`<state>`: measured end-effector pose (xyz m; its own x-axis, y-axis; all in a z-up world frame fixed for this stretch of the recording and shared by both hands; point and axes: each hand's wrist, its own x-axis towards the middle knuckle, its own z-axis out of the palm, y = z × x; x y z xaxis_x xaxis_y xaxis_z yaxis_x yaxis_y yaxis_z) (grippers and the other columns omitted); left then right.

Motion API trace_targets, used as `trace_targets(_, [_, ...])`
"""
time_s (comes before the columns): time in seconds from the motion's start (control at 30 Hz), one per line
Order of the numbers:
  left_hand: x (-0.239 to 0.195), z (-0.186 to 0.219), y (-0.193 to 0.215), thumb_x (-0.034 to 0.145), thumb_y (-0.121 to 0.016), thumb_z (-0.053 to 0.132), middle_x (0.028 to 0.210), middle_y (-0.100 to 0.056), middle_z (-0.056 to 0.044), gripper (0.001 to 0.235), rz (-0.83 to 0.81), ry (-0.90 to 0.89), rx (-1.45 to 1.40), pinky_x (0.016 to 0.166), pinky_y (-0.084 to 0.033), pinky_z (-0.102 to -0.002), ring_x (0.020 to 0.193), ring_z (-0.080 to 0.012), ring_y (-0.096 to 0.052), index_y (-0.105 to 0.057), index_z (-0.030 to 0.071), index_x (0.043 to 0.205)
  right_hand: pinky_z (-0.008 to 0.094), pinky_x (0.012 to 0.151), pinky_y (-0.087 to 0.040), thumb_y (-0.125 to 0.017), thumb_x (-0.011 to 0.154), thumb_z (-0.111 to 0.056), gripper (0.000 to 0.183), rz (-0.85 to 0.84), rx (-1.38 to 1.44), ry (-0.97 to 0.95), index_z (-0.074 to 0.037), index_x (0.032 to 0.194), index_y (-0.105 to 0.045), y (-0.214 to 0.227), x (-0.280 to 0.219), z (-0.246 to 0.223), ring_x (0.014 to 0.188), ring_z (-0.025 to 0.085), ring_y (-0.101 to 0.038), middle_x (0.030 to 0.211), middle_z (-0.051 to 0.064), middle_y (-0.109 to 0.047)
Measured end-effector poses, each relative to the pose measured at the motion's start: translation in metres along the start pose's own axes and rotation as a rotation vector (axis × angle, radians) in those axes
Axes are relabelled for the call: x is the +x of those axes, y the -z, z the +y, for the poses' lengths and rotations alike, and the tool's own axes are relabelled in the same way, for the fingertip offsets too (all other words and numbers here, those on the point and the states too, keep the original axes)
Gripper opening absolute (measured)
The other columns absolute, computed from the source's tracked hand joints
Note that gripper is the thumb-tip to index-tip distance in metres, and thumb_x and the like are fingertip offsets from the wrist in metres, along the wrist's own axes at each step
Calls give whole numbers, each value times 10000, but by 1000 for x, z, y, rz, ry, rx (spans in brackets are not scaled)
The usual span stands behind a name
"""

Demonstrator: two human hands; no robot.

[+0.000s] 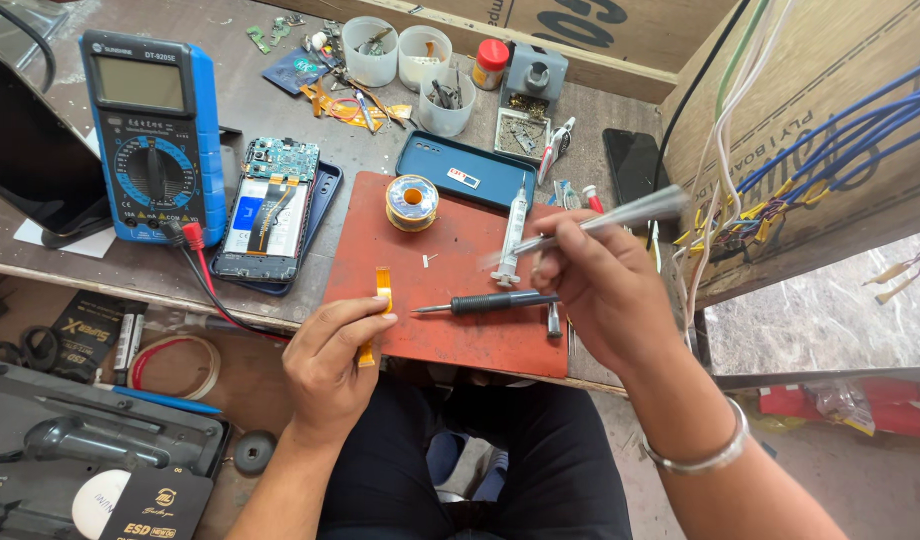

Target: The person repairs a flexible ribbon cable by applying flux, soldering a small component onto the cable using a soldering iron and tweezers, then cleaning the area with a spray and a toothbrush. The person inspects the repaired cable afterward.

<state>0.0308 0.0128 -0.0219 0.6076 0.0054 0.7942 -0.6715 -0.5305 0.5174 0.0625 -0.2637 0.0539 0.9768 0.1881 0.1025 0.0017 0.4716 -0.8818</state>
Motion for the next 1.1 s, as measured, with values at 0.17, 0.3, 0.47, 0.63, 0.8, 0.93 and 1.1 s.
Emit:
trace_targets(0.17, [-1, -2, -3, 864, -753, -39, 1066, -742, -60, 201, 30, -13, 9, 842, -594, -361, 976, -257, -728, -716, 82, 1020, 283, 738, -591, -628, 1011, -226, 273, -4, -624, -37, -14, 1165, -706, -16, 29, 6, 840, 109, -697, 919, 65, -742])
trace_targets(0.3, [-2, -5, -3, 845, -779, -11, 1055, -741, -60, 187, 29, -38, 19, 829, -590, -363, 966, -262, -726, -707, 89, 986, 282, 681, -608, -624, 961, -275, 297, 73, -716, -304, -59, 1141, -719, -30, 46, 5, 820, 89, -707, 908, 12, -753])
trace_targets(0.47, [-1, -8, -3, 818, -777, -12, 1045, -739, -63, 192, 25, -46, -23, 810, -602, -358, 950, -257, -734, -711, 87, 968, 268, 701, -568, -762, 896, -233, 316, -89, -843, -238, -79, 1169, -726, -25, 63, 4, 811, 79, -668, 915, 0, -742])
trace_targets(0.63, [0, -10, -3, 823, -768, -17, 1042, -740, -58, 193, 23, -68, -37, 808, -606, -352, 942, -247, -736, -720, 86, 978, 255, 709, -568, -740, 932, -209, 251, -147, -954, -104, -76, 1146, -750, -13, 75, 9, 804, 71, -667, 908, 7, -748])
trace_targets(0.8, [-3, -12, -3, 818, -772, -14, 1048, -739, -53, 215, 15, -62, -44, 808, -603, -351, 944, -247, -733, -723, 97, 995, 275, 745, -563, -791, 936, -127, 152, -286, -1098, 207, -30, 1054, -788, -11, 75, 8, 872, 102, -684, 972, 56, -720])
trace_targets(0.93, [-3, -12, -3, 815, -775, -15, 1061, -735, -53, 224, 8, -62, -34, 815, -603, -356, 954, -251, -729, -720, 99, 1000, 243, 712, -579, -731, 957, -127, 148, -115, -930, -74, -22, 1059, -751, -20, 71, 13, 805, 67, -693, 905, 29, -775])
trace_targets(1.1, [-3, -12, -3, 818, -780, -16, 1060, -737, -46, 223, 13, -63, -28, 814, -606, -352, 952, -244, -729, -714, 100, 998, 217, 737, -596, -719, 940, -123, 126, -108, -880, -133, -17, 1008, -712, -25, 71, 17, 851, 55, -735, 911, 24, -780])
